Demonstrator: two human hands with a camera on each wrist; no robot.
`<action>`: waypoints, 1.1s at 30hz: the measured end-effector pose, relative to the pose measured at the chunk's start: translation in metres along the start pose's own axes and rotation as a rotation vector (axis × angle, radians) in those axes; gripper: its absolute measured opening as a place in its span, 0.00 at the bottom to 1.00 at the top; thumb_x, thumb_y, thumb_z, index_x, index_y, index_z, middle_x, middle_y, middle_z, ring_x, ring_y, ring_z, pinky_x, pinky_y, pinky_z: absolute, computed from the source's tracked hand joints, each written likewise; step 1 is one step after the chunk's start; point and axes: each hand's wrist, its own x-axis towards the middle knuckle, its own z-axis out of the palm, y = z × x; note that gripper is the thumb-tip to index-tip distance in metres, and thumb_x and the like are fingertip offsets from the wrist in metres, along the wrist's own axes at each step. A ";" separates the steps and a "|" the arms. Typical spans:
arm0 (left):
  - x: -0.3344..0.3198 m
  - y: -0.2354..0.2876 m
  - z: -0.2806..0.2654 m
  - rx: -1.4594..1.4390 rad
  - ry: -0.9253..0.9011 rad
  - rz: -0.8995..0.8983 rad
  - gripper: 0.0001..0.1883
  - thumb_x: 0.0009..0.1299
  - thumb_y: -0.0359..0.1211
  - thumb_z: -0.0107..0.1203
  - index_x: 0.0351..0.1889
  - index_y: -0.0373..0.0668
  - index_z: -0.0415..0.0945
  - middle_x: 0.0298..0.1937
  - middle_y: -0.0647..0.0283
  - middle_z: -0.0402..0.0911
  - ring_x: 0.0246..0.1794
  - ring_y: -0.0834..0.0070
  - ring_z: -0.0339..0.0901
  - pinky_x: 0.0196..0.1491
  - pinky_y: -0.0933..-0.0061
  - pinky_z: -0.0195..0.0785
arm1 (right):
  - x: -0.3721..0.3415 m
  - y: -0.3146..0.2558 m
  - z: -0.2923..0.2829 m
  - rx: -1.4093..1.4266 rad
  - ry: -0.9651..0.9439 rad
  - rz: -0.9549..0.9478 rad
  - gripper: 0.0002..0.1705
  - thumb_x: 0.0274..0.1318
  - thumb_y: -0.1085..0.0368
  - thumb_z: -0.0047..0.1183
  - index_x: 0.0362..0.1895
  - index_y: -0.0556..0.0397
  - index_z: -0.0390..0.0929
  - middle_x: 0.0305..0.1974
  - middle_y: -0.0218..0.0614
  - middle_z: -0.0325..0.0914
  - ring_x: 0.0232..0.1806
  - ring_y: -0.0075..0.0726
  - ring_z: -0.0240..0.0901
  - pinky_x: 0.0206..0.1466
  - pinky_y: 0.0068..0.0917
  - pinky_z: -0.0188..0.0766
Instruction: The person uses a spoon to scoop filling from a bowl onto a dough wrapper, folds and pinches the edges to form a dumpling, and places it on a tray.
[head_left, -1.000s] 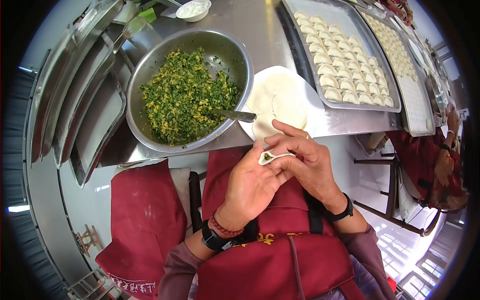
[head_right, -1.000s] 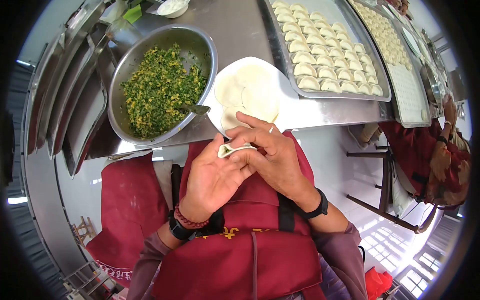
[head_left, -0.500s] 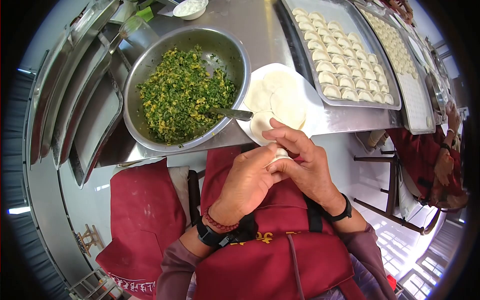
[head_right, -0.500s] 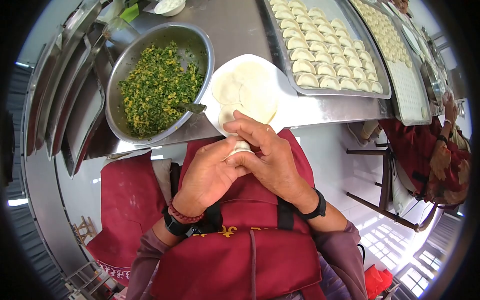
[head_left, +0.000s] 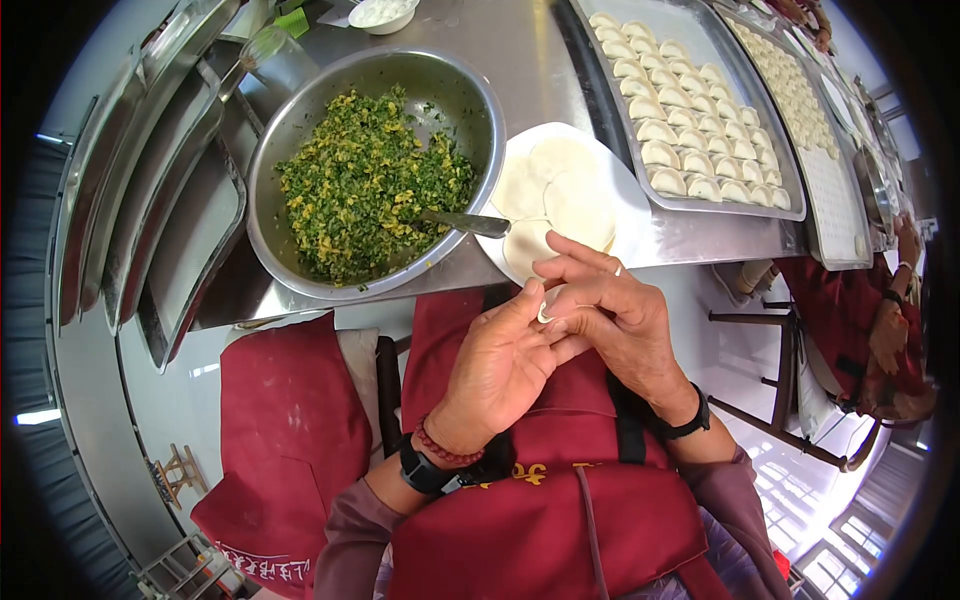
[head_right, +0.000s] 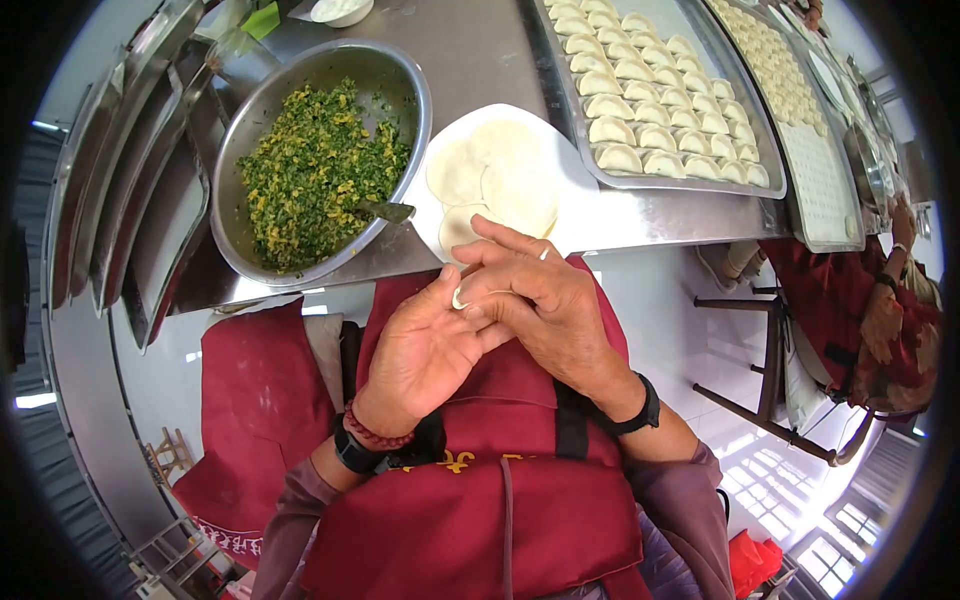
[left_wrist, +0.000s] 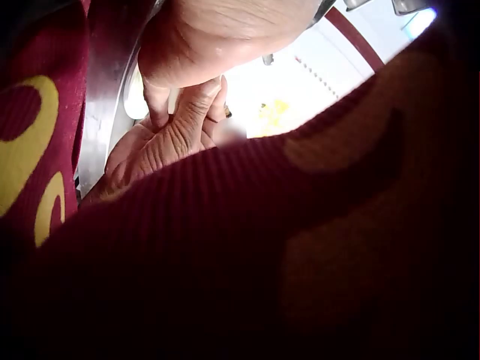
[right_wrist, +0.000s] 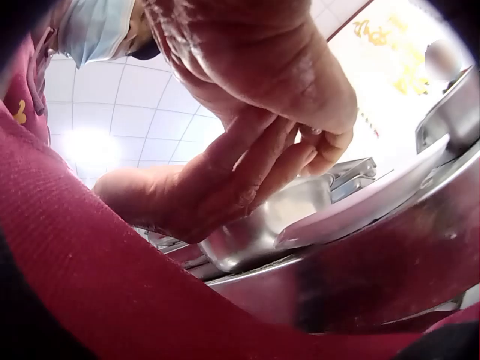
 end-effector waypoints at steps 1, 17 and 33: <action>-0.002 0.003 0.002 0.024 -0.024 0.004 0.18 0.80 0.39 0.47 0.57 0.33 0.72 0.58 0.57 0.76 0.63 0.65 0.72 0.69 0.52 0.63 | 0.000 -0.003 0.000 -0.003 -0.005 0.033 0.10 0.54 0.78 0.60 0.40 0.53 0.82 0.50 0.40 0.84 0.70 0.43 0.66 0.61 0.30 0.72; -0.003 0.008 0.006 0.048 -0.094 -0.096 0.33 0.81 0.56 0.30 0.67 0.38 0.61 0.62 0.57 0.72 0.63 0.63 0.71 0.69 0.45 0.62 | -0.006 0.003 -0.007 0.219 -0.069 0.188 0.13 0.55 0.77 0.58 0.44 0.55 0.85 0.52 0.34 0.83 0.71 0.43 0.64 0.64 0.32 0.70; -0.003 0.005 0.007 0.069 -0.088 -0.066 0.37 0.79 0.60 0.29 0.67 0.36 0.61 0.64 0.51 0.70 0.68 0.58 0.67 0.71 0.44 0.57 | 0.003 0.001 -0.007 -0.043 -0.137 -0.028 0.07 0.53 0.74 0.63 0.37 0.52 0.85 0.48 0.33 0.85 0.71 0.46 0.65 0.65 0.38 0.67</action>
